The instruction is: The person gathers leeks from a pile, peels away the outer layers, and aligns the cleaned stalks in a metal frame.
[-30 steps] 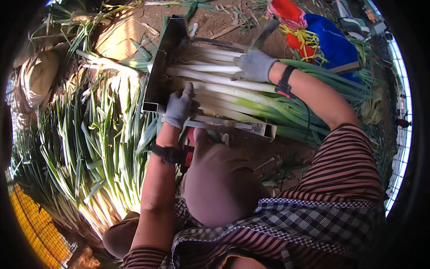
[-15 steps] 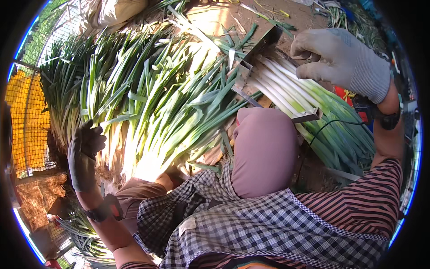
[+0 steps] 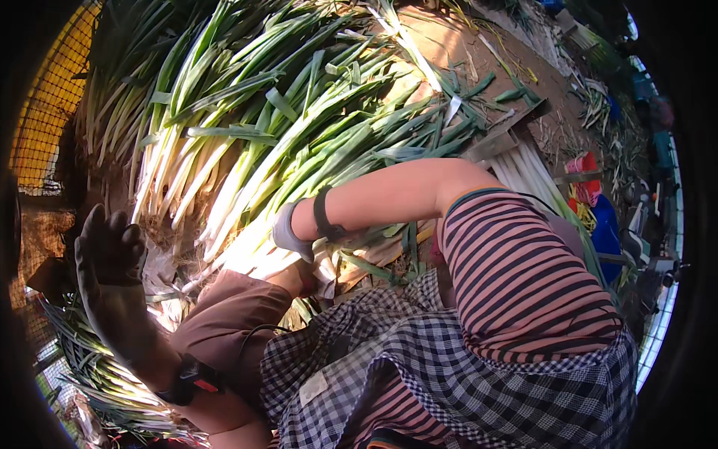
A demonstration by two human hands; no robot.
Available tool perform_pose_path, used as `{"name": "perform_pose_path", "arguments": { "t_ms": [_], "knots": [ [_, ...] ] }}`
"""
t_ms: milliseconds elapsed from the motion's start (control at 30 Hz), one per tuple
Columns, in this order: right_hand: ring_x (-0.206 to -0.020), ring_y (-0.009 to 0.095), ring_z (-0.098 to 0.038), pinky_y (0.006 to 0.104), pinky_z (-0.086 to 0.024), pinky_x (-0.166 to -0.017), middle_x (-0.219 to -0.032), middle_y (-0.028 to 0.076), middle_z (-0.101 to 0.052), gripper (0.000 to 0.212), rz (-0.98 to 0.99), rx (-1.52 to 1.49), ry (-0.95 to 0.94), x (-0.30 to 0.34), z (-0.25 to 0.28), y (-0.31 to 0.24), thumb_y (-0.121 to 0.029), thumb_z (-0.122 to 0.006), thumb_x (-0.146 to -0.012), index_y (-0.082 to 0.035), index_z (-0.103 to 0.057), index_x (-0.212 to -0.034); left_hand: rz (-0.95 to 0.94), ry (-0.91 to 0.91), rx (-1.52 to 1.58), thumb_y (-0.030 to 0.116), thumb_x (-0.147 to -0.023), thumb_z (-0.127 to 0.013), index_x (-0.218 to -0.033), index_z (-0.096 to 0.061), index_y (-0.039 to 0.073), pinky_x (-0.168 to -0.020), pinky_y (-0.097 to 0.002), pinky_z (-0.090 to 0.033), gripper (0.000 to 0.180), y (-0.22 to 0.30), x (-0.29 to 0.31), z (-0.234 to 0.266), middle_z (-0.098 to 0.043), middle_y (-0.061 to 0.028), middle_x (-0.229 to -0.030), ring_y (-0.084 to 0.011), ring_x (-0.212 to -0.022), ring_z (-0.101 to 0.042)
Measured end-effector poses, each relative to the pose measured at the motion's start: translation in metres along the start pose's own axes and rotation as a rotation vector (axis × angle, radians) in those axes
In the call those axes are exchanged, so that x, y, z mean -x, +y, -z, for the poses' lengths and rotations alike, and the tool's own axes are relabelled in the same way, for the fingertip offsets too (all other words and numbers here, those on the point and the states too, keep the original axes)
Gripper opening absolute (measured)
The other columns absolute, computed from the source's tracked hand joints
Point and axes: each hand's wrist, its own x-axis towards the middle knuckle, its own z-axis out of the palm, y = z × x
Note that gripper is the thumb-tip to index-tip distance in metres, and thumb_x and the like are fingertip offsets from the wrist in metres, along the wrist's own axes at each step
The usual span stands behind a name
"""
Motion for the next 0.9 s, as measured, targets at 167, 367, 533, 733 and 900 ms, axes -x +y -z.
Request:
{"name": "perform_pose_path", "arguments": {
  "t_ms": [167,367,533,733,900],
  "knots": [
    [-0.128,0.036,-0.048,0.0525,-0.037,-0.102,-0.137,0.017,-0.052,0.051,-0.394,0.165,0.509,-0.145,-0.138,-0.012,-0.032,-0.057,-0.089,-0.007,-0.052,-0.133,0.002,0.101,-0.057,0.04,-0.101,-0.043,-0.14,-0.041,-0.006,-0.084,-0.0315,-0.042,0.061,-0.016,0.008,0.013,-0.056,-0.0204,-0.122,-0.0228,-0.097,-0.052],
    [-0.104,0.025,-0.056,0.0399,-0.042,-0.081,-0.113,0.008,-0.061,0.036,-0.347,0.134,0.335,-0.135,-0.125,-0.014,-0.024,-0.053,-0.089,-0.013,-0.058,-0.123,0.012,0.138,-0.051,0.039,-0.101,-0.044,-0.14,-0.041,-0.006,-0.084,-0.0312,-0.043,0.06,-0.014,0.005,0.016,-0.058,-0.0203,-0.122,-0.0225,-0.097,-0.053],
    [-0.096,0.024,-0.06,0.0382,-0.044,-0.075,-0.104,0.009,-0.063,0.04,-0.348,0.135,0.343,-0.123,-0.112,-0.011,-0.025,-0.063,-0.079,-0.009,-0.059,-0.115,-0.001,0.065,0.009,0.034,-0.102,-0.042,-0.139,-0.043,-0.006,-0.09,-0.0344,-0.046,0.055,-0.009,-0.003,0.012,-0.059,-0.021,-0.123,-0.0251,-0.103,-0.058],
    [-0.095,0.029,-0.064,0.038,-0.05,-0.08,-0.101,0.017,-0.063,0.055,-0.33,-0.145,0.414,-0.054,-0.054,0.013,-0.02,-0.07,-0.065,-0.001,-0.054,-0.114,-0.046,0.144,-0.04,0.031,-0.102,-0.039,-0.135,-0.046,-0.008,-0.095,-0.0396,-0.049,0.051,0.001,-0.009,0.013,-0.062,-0.0222,-0.12,-0.0273,-0.111,-0.062],
    [-0.1,0.033,-0.063,0.0379,-0.05,-0.086,-0.104,0.021,-0.062,0.052,-0.472,-0.252,0.678,0.042,0.033,0.041,-0.019,-0.074,-0.064,0.001,-0.053,-0.108,-0.105,0.253,-0.052,0.025,-0.103,-0.038,-0.131,-0.053,-0.004,-0.093,-0.0367,-0.052,0.043,0.009,-0.021,0.02,-0.065,-0.0188,-0.119,-0.0258,-0.105,-0.065]
  ]
}}
